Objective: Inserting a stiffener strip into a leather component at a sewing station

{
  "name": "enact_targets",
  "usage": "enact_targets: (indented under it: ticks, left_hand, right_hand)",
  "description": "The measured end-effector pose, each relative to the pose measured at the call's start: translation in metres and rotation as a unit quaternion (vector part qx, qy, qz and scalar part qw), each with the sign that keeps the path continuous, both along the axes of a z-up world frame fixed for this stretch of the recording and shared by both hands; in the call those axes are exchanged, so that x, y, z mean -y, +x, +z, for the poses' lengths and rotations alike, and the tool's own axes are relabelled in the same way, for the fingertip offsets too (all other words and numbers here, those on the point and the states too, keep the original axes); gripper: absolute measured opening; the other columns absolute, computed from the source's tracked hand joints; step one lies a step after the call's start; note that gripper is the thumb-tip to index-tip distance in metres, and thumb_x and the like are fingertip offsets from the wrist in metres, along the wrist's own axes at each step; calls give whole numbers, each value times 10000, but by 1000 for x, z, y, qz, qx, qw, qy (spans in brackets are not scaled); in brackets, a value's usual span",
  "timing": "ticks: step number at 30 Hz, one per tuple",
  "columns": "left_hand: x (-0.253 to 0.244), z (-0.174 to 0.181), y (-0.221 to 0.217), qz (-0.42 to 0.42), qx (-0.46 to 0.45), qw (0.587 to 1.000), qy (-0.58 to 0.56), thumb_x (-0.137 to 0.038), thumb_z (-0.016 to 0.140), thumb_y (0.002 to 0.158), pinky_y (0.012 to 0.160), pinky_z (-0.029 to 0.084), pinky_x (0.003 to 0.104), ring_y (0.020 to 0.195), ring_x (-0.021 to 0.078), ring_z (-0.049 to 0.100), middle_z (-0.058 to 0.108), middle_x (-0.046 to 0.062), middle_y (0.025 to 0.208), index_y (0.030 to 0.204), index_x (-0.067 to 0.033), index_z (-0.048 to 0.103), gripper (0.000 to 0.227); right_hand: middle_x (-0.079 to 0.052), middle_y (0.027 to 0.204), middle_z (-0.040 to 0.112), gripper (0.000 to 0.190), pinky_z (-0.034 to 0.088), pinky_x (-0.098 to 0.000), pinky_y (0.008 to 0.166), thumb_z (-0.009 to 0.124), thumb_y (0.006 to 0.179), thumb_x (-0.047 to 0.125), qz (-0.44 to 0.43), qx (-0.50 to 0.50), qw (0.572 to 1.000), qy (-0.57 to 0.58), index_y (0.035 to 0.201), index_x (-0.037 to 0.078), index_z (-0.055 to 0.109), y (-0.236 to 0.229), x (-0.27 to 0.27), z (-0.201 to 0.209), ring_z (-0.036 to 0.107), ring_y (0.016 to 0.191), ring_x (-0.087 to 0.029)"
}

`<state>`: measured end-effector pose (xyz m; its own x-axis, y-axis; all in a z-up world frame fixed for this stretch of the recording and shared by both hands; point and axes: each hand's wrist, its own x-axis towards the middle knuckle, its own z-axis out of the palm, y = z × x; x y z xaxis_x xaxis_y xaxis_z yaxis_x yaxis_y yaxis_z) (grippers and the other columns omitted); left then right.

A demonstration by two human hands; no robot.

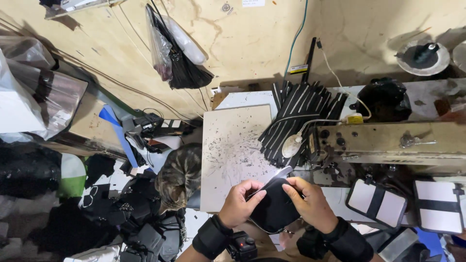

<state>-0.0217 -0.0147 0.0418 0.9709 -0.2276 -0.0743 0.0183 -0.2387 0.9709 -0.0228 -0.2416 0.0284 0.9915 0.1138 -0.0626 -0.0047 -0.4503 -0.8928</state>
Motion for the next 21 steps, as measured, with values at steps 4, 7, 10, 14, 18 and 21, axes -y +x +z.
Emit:
enact_targets:
  ticks: [4, 7, 10, 14, 18, 21]
  left_hand:
    - [-1, -7, -1, -2, 9, 1000, -11, -188, 721, 926, 867, 556, 266, 926, 129, 700, 758, 21, 973, 948, -92, 725, 99]
    - [-5, -11, -5, 10, -6, 1000, 2, -206, 724, 915, 854, 550, 253, 937, 122, 697, 755, 22, 1011, 958, -104, 728, 111]
    - [-13, -10, -13, 23, 12, 1000, -10, -174, 719, 924, 765, 532, 249, 841, 111, 657, 714, 2, 931, 927, -108, 711, 67]
    - [-32, -13, -28, 47, 20, 998, -30, -156, 717, 932, 814, 518, 248, 891, 113, 653, 718, 12, 980, 933, -98, 692, 63]
    - [-59, -21, -45, 65, 53, 996, -5, -188, 719, 944, 811, 497, 249, 885, 111, 647, 719, 4, 986, 924, -114, 672, 89]
    - [-73, -17, -56, 88, 69, 994, -10, -162, 721, 945, 793, 503, 250, 864, 112, 648, 710, 0, 954, 915, -110, 663, 83]
  right_hand:
    - [100, 909, 808, 211, 499, -238, 754, 645, 949, 302, -10, -10, 1000, -12, 1048, 163, 769, -2, -1, -2, 708, 830, -49]
    - [95, 946, 825, 242, 511, -231, 767, 635, 949, 287, 8, 15, 1000, -4, 1105, 162, 772, -2, -4, -2, 728, 840, -52]
    - [83, 903, 797, 218, 503, -230, 745, 629, 959, 280, 39, 50, 998, 0, 1058, 137, 761, -3, -11, -1, 706, 805, -54]
    - [21, 917, 757, 220, 509, -251, 759, 611, 983, 258, 88, 117, 989, 20, 1054, 83, 723, -6, -30, 0, 687, 818, -92]
    - [14, 915, 749, 203, 500, -260, 707, 606, 987, 231, 126, 180, 976, 8, 1066, 73, 706, -10, -53, -4, 668, 767, -105]
    - [-8, 876, 719, 190, 486, -275, 673, 618, 986, 222, 135, 193, 972, 4, 1049, 55, 683, -13, -68, -9, 651, 733, -119]
